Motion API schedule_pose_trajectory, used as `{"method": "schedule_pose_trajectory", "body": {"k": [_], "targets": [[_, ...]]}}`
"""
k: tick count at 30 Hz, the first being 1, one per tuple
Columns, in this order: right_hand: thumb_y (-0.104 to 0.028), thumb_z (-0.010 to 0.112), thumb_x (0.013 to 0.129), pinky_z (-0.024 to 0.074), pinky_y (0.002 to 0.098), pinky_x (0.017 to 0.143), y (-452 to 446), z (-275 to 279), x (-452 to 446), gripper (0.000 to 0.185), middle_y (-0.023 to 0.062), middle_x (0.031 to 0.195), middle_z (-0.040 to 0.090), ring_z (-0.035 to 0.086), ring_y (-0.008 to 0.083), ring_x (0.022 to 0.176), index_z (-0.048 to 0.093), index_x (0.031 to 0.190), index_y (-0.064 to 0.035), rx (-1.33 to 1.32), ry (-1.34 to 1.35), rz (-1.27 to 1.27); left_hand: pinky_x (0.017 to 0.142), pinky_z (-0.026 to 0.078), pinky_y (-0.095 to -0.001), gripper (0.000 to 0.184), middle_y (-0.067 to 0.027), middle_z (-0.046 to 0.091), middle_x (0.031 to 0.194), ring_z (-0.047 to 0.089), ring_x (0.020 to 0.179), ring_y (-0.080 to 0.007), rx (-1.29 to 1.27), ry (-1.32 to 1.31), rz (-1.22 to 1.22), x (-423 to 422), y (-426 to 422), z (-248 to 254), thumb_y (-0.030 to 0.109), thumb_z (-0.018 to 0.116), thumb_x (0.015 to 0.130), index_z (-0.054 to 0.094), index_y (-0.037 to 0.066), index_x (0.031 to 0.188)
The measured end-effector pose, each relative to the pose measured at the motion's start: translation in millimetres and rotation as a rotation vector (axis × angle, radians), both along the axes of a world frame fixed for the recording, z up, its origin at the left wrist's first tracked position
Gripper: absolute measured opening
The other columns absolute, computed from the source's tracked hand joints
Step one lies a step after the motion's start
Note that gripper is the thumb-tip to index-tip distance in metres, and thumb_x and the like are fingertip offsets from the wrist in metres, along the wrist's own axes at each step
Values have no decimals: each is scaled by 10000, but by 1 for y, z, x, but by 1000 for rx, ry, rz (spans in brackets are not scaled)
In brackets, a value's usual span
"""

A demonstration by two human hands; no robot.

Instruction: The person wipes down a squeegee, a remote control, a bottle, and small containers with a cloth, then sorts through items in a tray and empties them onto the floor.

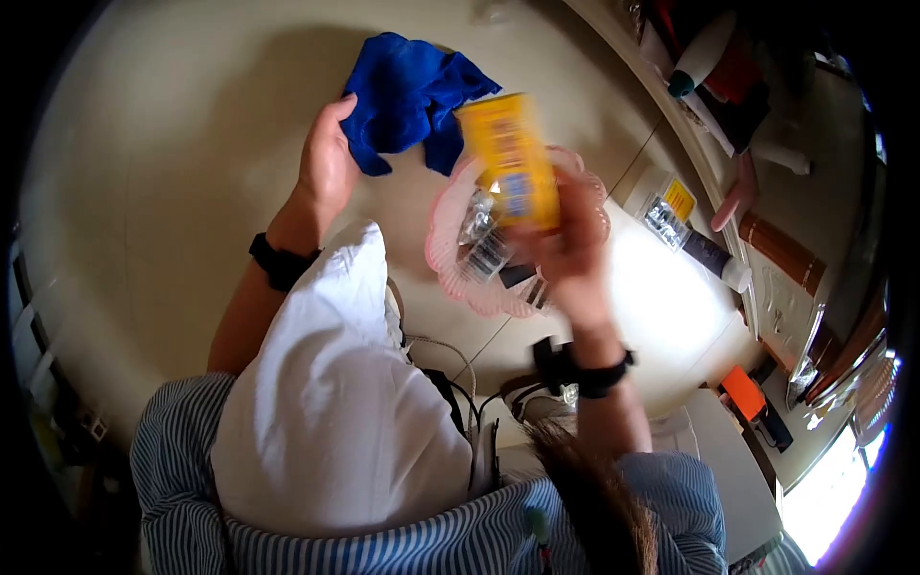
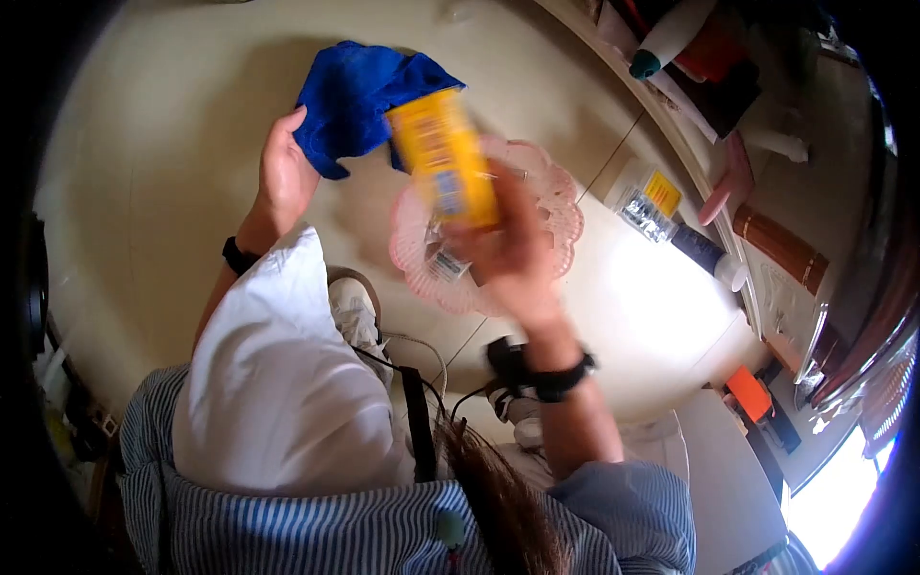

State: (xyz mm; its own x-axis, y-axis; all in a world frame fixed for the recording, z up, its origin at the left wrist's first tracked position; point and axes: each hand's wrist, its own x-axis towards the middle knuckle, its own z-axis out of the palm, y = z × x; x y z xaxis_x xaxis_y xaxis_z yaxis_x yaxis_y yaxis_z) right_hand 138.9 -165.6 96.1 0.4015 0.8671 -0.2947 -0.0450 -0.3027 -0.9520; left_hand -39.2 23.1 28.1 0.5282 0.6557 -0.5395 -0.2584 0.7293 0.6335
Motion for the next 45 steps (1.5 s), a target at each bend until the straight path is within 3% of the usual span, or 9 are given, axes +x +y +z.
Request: {"method": "schedule_pose_trajectory", "body": {"k": [14,20,23,26,34,39,40,42,45], "targets": [[-120,668,858,441,252,669,-248,-66,152,411,82,973,626,541,126,764,558,1233,7,-515,47,-416,1063,345,-374,516,-125,510,1355,499,1233,-238,12,82,37,10,-8,-4,286,363,952,417,-19,1365],[-141,688,849,481,322,800,-207,-71,132,281,84,1021,646,592,197,860,637,1107,-42,-510,-1044,-611,1079,326,-380,528,-128,488,1379,477,1260,-244,22,67,12,6,-10,-9,283,368,952,399,-31,1375],[-25,683,770,481,343,808,-142,-38,71,215,93,951,625,593,254,911,631,978,-43,-357,-922,-201,1079,324,-381,534,-129,484,1382,476,1262,-244,16,100,14,7,-14,-8,285,369,951,389,-30,1382],[-244,779,649,388,403,903,-102,-33,32,414,86,1016,565,513,291,990,623,995,-78,-463,-1022,231,1082,323,-381,535,-133,484,1382,476,1262,-245,-1,88,22,13,-19,-2,284,371,950,390,-31,1381],[-191,792,624,426,405,869,-90,-26,36,400,110,977,583,533,308,966,622,963,-63,-428,-947,104,1092,324,-399,519,-143,482,1380,477,1262,-255,-25,50,12,5,-19,0,257,388,942,406,-41,1368],[-156,789,743,439,271,833,-43,1,39,456,53,1000,608,552,127,893,594,1106,39,-158,135,-135,1084,344,-387,534,-150,477,1385,487,1252,-257,-197,-165,-92,11,-31,15,241,377,946,356,-41,1400],[-146,796,738,447,276,839,-31,5,33,473,60,1017,612,555,128,913,586,1116,45,-132,330,-203,1104,321,-396,537,-154,453,1405,471,1267,-264,-391,-688,-154,-1,-31,-15,228,386,944,345,-51,1402],[-155,810,720,455,290,839,-4,5,24,464,65,1011,621,566,146,930,605,1091,34,-85,330,-139,1116,299,-423,557,-158,442,1413,441,1292,-286,-305,-406,-186,15,-38,16,240,434,917,361,-20,1405],[-148,846,651,469,323,852,31,2,8,464,109,1023,599,590,235,949,642,1034,16,-32,-473,81,1095,331,-440,554,-166,470,1383,460,1271,-283,-448,-266,-236,17,-43,27,302,443,941,385,-25,1384]]}}
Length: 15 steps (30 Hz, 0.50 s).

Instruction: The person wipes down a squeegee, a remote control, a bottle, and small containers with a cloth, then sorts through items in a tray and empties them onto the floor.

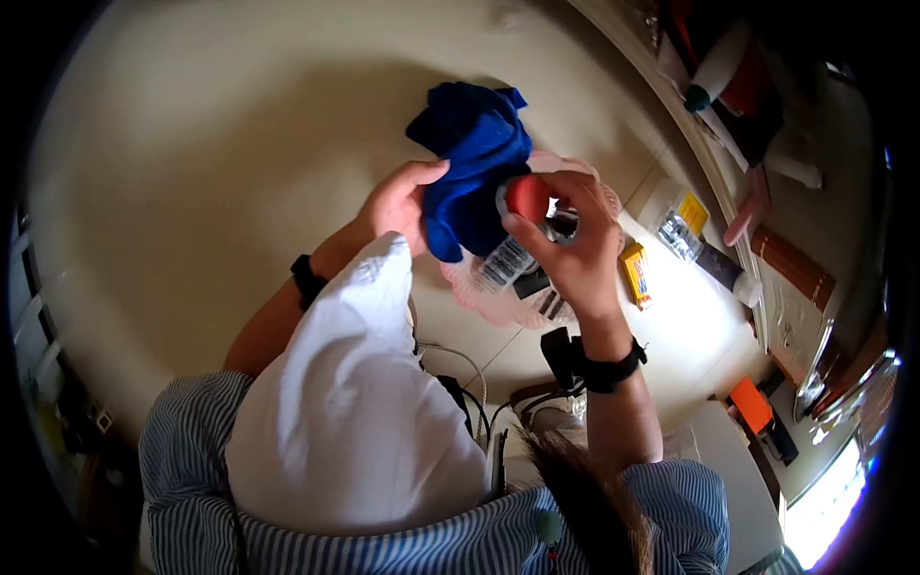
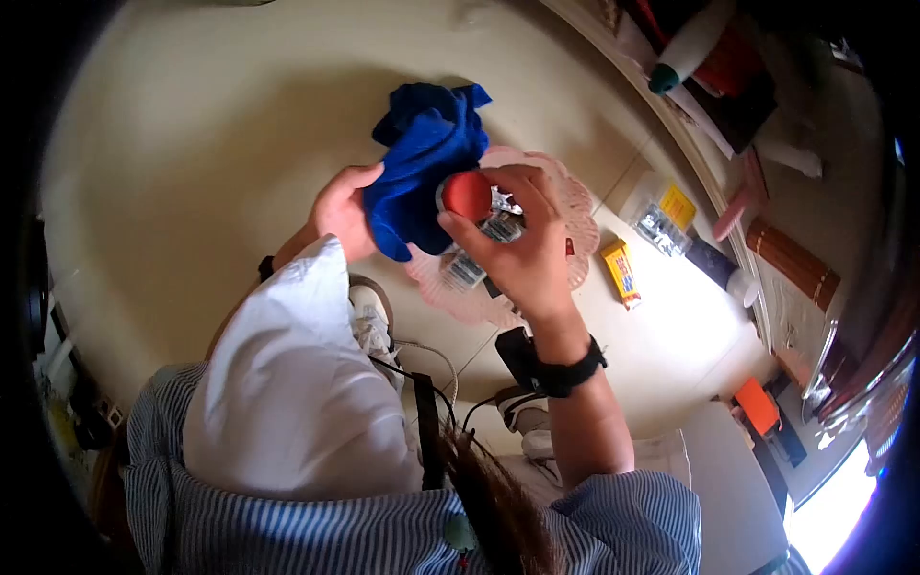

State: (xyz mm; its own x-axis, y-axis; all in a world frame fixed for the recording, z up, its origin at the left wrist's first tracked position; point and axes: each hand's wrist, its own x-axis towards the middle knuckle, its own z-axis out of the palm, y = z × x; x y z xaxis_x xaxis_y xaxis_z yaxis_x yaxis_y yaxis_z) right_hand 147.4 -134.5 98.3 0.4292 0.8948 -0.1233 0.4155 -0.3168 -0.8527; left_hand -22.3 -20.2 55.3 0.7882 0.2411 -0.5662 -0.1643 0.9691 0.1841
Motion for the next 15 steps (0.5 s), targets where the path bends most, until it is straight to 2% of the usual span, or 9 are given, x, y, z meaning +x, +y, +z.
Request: {"method": "schedule_pose_trajectory", "body": {"k": [1,3,6,10,15], "targets": [[-147,846,649,472,327,850,7,-3,-8,467,112,1026,595,589,239,953,642,1037,14,33,-40,13,1087,342,-442,560,-163,488,1365,459,1272,-276,-34,16,5,-1,0,3,346,433,958,391,-16,1384],[-143,847,645,477,334,847,20,-11,-16,474,118,1032,586,587,248,959,643,1044,11,95,-128,31,1087,345,-439,561,-150,465,1388,454,1276,-271,-190,-193,104,-4,0,-2,377,400,985,366,4,1402],[-168,859,639,491,333,807,28,-14,-19,475,120,1042,575,578,250,938,653,1029,10,92,7,-7,1080,358,-409,531,-122,441,1405,443,1283,-248,-131,-148,108,-5,1,-12,348,413,999,331,53,1433],[-204,860,644,489,327,779,29,-28,-26,479,121,1038,563,569,250,909,655,1013,21,110,14,15,1041,386,-346,531,-76,458,1357,446,1255,-183,434,44,-72,-6,0,-9,282,500,982,311,115,1449],[-222,851,657,482,352,776,35,-30,-30,472,132,1022,555,553,278,909,651,999,35,96,-32,84,1008,383,-300,480,-65,489,1289,471,1184,-154,669,208,-135,2,3,-11,337,434,1003,365,81,1404]]}}
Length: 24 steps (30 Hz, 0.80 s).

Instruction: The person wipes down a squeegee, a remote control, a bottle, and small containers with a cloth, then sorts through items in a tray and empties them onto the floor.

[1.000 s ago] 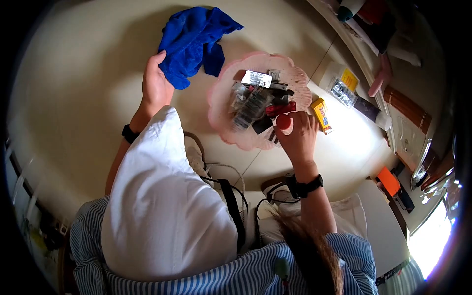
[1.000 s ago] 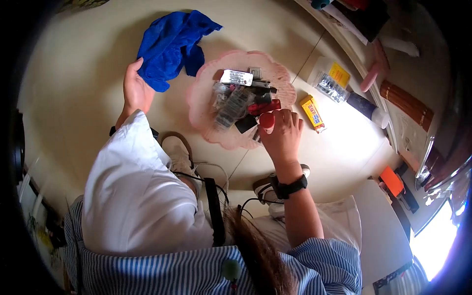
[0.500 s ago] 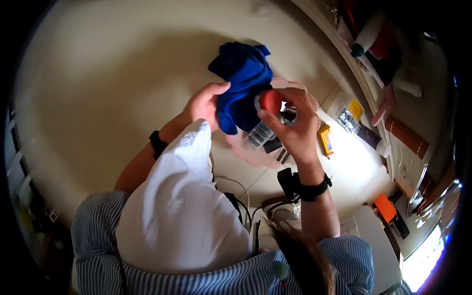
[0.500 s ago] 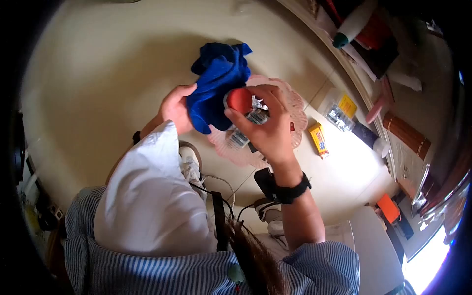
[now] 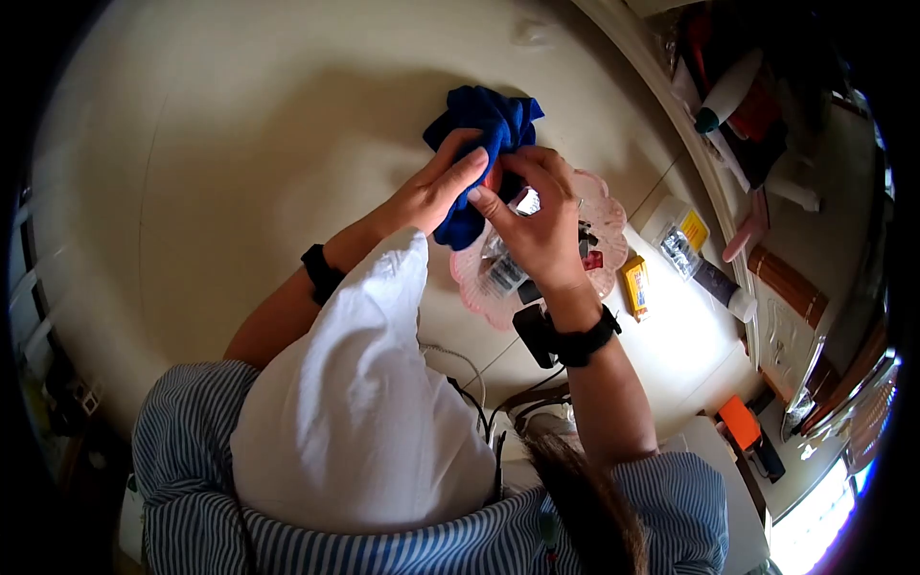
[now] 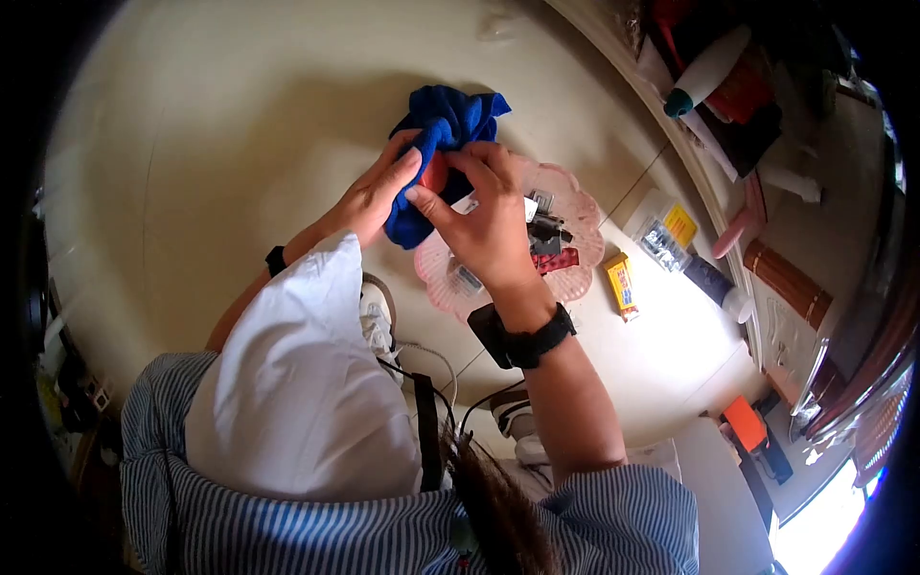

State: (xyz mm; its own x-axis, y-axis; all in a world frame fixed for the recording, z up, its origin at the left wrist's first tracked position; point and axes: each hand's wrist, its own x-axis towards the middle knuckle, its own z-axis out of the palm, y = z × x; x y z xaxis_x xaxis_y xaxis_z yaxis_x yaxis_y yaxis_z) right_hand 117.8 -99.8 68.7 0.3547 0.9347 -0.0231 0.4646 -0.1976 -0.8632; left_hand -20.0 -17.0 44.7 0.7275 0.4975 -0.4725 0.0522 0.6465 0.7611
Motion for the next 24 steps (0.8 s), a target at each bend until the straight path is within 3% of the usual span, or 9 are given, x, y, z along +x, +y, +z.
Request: {"method": "schedule_pose_trajectory", "body": {"k": [7,10,13,16,17,20,21,24], "targets": [[-256,840,648,461,388,785,0,4,4,502,136,1038,536,517,312,915,624,1002,26,178,-260,118,1000,389,-281,474,-85,522,1249,501,1131,-138,174,167,-43,6,2,-3,375,420,996,460,41,1330],[-261,832,655,451,396,791,-4,2,12,527,143,1048,523,496,321,924,603,1034,23,176,-356,193,1006,388,-279,500,-91,521,1263,510,1130,-137,-372,246,-145,15,15,17,404,444,986,473,37,1324],[-254,814,690,446,392,800,-6,5,11,520,155,1050,517,485,319,927,587,1059,34,174,-380,156,1016,379,-279,532,-94,498,1297,487,1170,-139,46,124,2,11,-3,-2,417,441,987,420,49,1371],[-240,787,732,447,384,794,-8,8,5,492,160,1047,514,482,315,916,572,1075,39,175,-314,110,1045,355,-298,580,-97,450,1356,439,1239,-153,-48,-51,-25,10,-2,6,442,421,990,346,57,1417],[-231,768,761,448,353,781,-8,6,0,447,150,1045,517,491,276,898,576,1059,42,172,-199,27,1075,322,-326,621,-100,408,1395,399,1284,-182,74,-59,-82,9,0,18,464,374,997,260,62,1456],[-218,756,781,453,326,774,-9,-1,-11,436,133,1043,523,503,231,886,567,1069,49,88,132,-197,1055,309,-337,593,-110,489,1283,440,1221,-210,247,-45,148,17,-22,20,473,330,1008,329,23,1394],[-182,745,796,459,304,785,-7,4,-16,413,122,1039,526,521,202,879,560,1078,57,36,224,-251,1003,364,-358,606,-132,502,1278,487,1177,-249,361,-24,170,17,-25,10,490,338,997,344,15,1374],[-151,738,800,462,301,814,-2,28,-29,382,115,1036,528,541,209,893,565,1065,62,-85,971,-522,968,399,-377,647,-185,518,1255,520,1151,-308,715,-21,47,5,-17,2,517,365,977,337,4,1371]]}}
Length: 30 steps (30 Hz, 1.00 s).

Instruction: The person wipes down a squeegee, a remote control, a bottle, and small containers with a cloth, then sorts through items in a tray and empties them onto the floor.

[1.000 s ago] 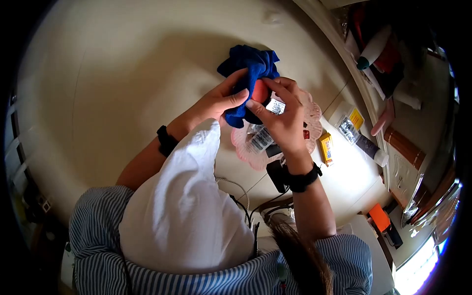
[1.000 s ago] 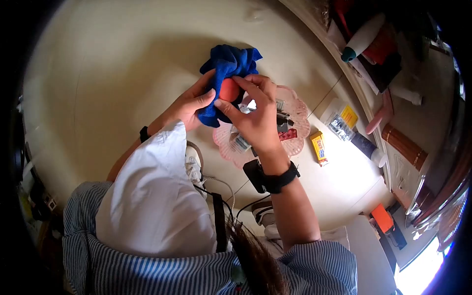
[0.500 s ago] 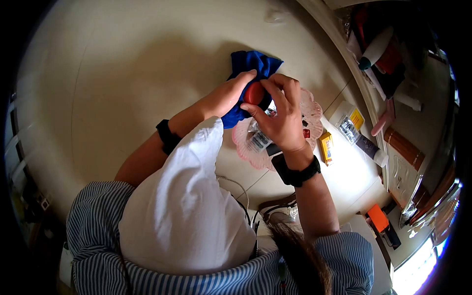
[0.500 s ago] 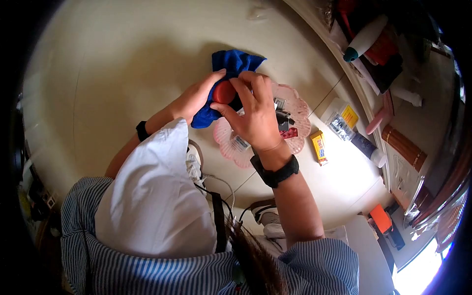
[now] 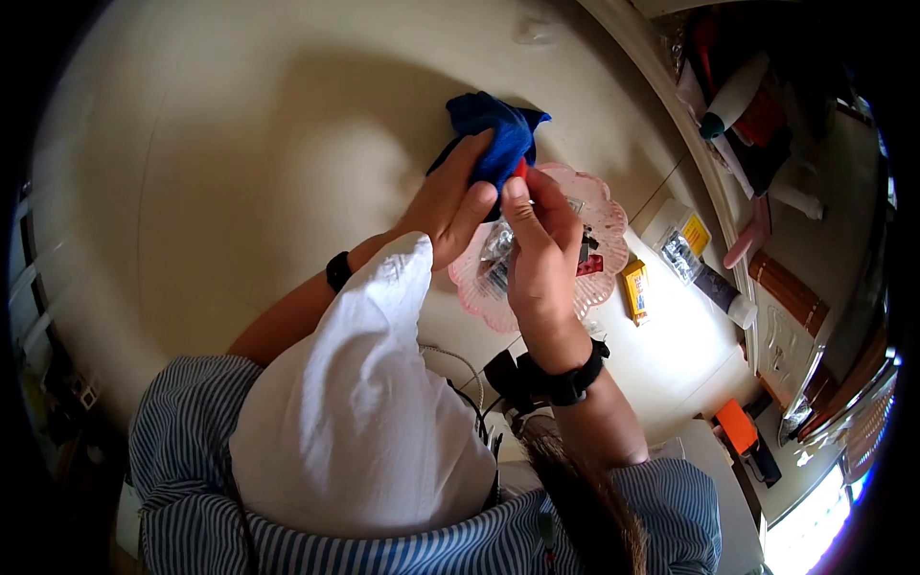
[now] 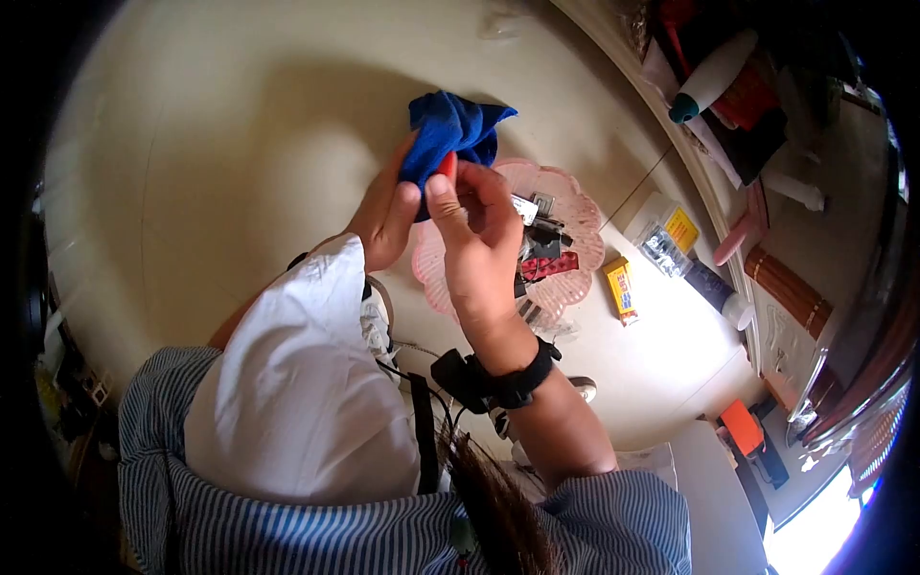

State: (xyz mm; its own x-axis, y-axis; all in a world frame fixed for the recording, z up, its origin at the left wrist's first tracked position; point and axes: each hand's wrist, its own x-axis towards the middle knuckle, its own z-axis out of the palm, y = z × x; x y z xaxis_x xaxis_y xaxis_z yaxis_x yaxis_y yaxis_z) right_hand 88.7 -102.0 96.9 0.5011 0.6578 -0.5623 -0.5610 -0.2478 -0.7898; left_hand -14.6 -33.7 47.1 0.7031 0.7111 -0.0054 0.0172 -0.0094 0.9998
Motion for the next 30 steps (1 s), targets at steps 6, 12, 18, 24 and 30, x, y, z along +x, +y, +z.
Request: {"method": "schedule_pose_trajectory", "body": {"k": [6,12,18,24,30], "targets": [[-147,783,726,464,339,822,-5,-14,22,479,161,1101,517,541,269,918,568,1101,59,175,-1013,431,991,380,-328,491,-150,536,1234,523,1128,-228,-347,70,-7,2,3,11,358,299,1016,396,-10,1326],[-104,806,610,452,391,827,6,-13,48,550,155,1093,513,522,330,945,585,1095,30,475,-1339,757,878,448,-259,444,-61,591,1053,560,955,-118,-1012,148,-6,9,22,11,390,344,1014,549,26,1166],[-152,804,654,450,383,844,-2,-7,34,527,156,1084,500,510,321,954,584,1099,26,234,-1401,555,913,432,-295,586,-115,590,1149,557,1039,-182,-449,205,21,10,9,19,478,278,1010,529,-27,1168],[-134,751,770,396,337,929,-2,-12,-4,422,132,1089,480,483,247,1039,575,1113,39,224,-706,192,987,383,-319,596,-124,515,1242,516,1113,-219,-411,-25,151,4,-1,23,477,226,1016,426,-4,1305],[-242,588,933,366,326,998,10,10,28,422,79,1204,562,495,183,1130,527,1243,38,448,368,178,969,401,-300,361,-102,568,1142,527,1070,-161,-371,-33,285,2,0,19,240,414,1015,432,21,1300]]}}
